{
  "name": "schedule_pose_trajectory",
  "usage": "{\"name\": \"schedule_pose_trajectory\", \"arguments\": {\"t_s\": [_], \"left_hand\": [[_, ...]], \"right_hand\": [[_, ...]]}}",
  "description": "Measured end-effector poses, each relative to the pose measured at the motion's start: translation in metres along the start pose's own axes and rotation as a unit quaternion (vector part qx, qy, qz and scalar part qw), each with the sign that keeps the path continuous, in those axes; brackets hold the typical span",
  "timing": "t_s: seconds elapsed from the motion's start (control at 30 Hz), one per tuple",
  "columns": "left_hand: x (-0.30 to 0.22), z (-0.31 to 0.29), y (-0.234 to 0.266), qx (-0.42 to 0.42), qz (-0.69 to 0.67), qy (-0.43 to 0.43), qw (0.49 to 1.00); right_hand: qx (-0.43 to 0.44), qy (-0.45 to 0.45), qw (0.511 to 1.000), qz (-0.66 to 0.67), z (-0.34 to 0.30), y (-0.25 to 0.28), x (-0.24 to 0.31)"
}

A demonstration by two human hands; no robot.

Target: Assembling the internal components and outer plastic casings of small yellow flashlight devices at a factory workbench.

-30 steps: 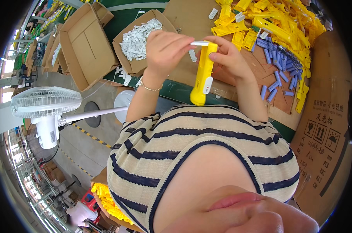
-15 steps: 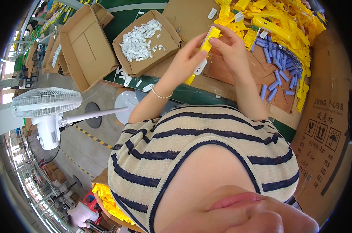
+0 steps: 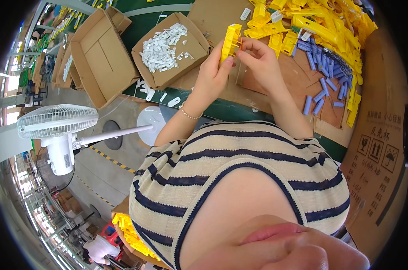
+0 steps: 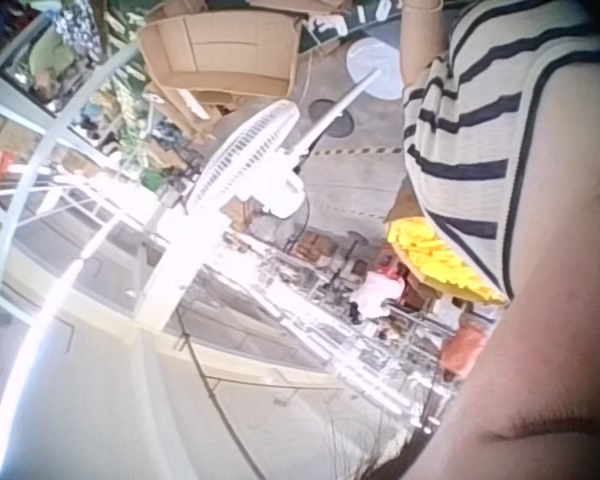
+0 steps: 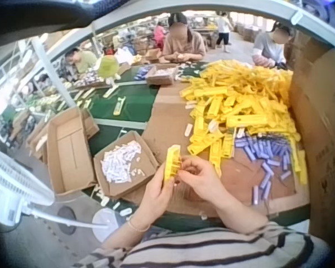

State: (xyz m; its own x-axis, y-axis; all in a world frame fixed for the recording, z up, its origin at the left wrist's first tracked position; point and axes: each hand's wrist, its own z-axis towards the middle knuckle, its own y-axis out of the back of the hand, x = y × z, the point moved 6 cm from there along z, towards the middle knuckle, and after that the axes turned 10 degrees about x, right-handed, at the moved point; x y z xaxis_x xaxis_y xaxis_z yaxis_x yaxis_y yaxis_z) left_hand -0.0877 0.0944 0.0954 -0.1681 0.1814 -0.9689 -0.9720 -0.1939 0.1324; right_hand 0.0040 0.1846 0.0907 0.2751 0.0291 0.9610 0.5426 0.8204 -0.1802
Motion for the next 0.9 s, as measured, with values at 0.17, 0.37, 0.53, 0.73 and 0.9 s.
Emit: {"name": "schedule_pose_trajectory", "arguments": {"t_s": [0.17,0.37,0.53,0.73,0.9], "left_hand": [[0.001,-0.004,-0.002,-0.015,0.036,0.026,0.999],[0.001,-0.001,0.004,-0.063,0.024,-0.008,0.998],[0.019,0.005,0.006,-0.061,-0.089,-0.041,0.993],[0.027,0.011,-0.002,-0.036,-0.166,-0.033,0.985],[0.026,0.013,-0.006,-0.065,-0.177,-0.005,0.982]], "right_hand": [[-0.078,-0.059,0.995,-0.023,-0.009,-0.003,-0.005],[-0.055,-0.044,0.985,-0.156,-0.018,-0.011,-0.012],[-0.066,0.077,0.953,-0.285,-0.021,-0.022,0.010],[-0.083,0.139,0.902,-0.399,-0.025,-0.024,0.024],[-0.076,0.159,0.849,-0.499,-0.027,-0.025,0.025]]}}
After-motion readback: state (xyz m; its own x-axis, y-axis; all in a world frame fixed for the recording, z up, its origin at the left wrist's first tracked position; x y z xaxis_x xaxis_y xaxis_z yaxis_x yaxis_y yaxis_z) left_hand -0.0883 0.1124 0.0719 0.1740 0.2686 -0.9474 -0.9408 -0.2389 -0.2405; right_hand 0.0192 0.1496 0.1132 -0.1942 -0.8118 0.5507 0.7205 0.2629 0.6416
